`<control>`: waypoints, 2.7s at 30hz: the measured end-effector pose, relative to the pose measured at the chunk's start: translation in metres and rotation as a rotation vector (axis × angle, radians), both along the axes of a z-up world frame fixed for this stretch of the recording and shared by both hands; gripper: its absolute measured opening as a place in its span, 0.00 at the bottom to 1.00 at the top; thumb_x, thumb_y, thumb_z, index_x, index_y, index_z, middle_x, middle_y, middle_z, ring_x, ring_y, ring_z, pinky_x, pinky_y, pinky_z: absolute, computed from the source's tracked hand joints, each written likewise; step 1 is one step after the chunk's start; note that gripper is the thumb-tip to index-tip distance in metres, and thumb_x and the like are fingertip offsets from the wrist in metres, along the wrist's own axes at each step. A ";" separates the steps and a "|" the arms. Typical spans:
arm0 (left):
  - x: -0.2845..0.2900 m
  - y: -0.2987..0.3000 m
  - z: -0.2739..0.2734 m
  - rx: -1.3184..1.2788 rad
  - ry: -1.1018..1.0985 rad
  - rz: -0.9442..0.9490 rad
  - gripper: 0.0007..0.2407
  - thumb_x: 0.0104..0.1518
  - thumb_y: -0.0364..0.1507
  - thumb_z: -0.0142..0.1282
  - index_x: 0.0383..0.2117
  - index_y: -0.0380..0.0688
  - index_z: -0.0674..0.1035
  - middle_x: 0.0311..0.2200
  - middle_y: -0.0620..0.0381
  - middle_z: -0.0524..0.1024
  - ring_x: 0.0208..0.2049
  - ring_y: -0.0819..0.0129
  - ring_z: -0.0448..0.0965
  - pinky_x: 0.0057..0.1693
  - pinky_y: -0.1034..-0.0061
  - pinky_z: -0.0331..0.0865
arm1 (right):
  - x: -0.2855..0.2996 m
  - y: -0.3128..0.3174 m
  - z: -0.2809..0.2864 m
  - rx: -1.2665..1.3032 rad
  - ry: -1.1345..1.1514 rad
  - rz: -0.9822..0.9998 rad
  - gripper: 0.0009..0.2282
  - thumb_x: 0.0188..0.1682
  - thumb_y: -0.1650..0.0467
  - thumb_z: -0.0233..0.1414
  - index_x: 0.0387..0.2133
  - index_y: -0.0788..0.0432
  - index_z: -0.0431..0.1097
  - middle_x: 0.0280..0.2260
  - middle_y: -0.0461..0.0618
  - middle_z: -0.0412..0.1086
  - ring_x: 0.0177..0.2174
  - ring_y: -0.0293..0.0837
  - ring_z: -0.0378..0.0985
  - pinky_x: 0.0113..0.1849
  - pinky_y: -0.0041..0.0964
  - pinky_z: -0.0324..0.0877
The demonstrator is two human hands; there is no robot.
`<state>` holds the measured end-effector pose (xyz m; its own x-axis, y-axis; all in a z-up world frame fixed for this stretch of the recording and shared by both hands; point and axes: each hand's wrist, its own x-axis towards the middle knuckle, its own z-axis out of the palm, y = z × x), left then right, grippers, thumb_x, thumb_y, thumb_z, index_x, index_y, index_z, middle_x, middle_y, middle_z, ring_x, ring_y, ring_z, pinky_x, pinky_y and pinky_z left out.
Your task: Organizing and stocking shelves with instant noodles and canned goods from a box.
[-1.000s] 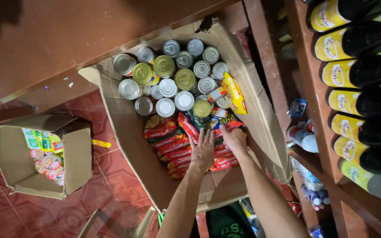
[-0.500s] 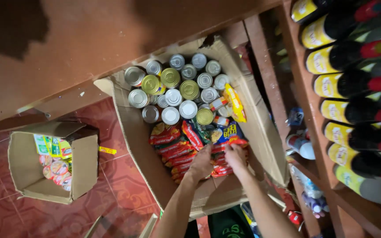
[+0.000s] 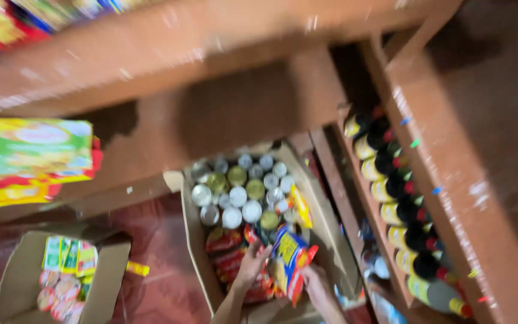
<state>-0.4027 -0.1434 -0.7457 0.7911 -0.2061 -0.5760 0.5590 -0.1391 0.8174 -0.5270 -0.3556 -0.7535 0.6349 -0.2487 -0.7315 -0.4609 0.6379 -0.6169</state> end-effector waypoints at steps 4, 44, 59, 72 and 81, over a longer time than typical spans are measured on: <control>0.031 -0.012 0.126 -0.237 0.162 0.052 0.24 0.61 0.42 0.58 0.60 0.41 0.75 0.52 0.46 0.77 0.51 0.58 0.79 0.59 0.57 0.71 | 0.025 -0.012 0.127 -0.032 -0.185 0.183 0.09 0.45 0.73 0.58 0.19 0.60 0.65 0.20 0.45 0.65 0.21 0.39 0.69 0.26 0.36 0.65; 0.214 -0.042 0.535 -0.539 -0.806 0.078 0.14 0.63 0.23 0.55 0.53 0.29 0.75 0.47 0.48 0.82 0.47 0.69 0.81 0.51 0.75 0.76 | 0.277 -0.049 0.584 -0.505 -0.822 -0.075 0.15 0.57 0.70 0.45 0.55 0.63 0.64 0.48 0.51 0.72 0.47 0.40 0.74 0.49 0.37 0.70; 0.258 -0.093 0.610 -0.020 -1.394 0.393 0.03 0.60 0.20 0.55 0.38 0.39 0.76 0.44 0.43 0.77 0.42 0.50 0.80 0.47 0.63 0.74 | 0.349 -0.085 0.640 -1.432 -0.711 0.131 0.17 0.47 0.72 0.58 0.51 0.58 0.72 0.42 0.51 0.72 0.39 0.47 0.73 0.43 0.40 0.69; 0.342 -0.170 0.620 0.427 -1.541 0.284 0.20 0.49 0.20 0.60 0.50 0.37 0.74 0.57 0.32 0.63 0.55 0.38 0.64 0.59 0.54 0.63 | 0.477 -0.147 0.627 -1.538 -0.822 -0.070 0.15 0.47 0.78 0.57 0.49 0.65 0.70 0.45 0.53 0.71 0.33 0.43 0.77 0.37 0.35 0.72; 0.410 -0.210 0.596 0.425 -1.167 0.030 0.30 0.57 0.25 0.54 0.68 0.38 0.59 0.54 0.40 0.66 0.55 0.42 0.65 0.58 0.53 0.63 | 0.545 -0.129 0.614 -1.463 -0.736 -0.015 0.50 0.27 0.66 0.71 0.65 0.62 0.49 0.55 0.65 0.60 0.56 0.61 0.65 0.55 0.52 0.63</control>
<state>0.0068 -0.3534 -0.1501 0.8762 -0.1489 0.4583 -0.4645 -0.5139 0.7212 0.0182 -0.4844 -0.1394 0.7111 -0.4258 0.5595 0.1887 -0.6509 -0.7353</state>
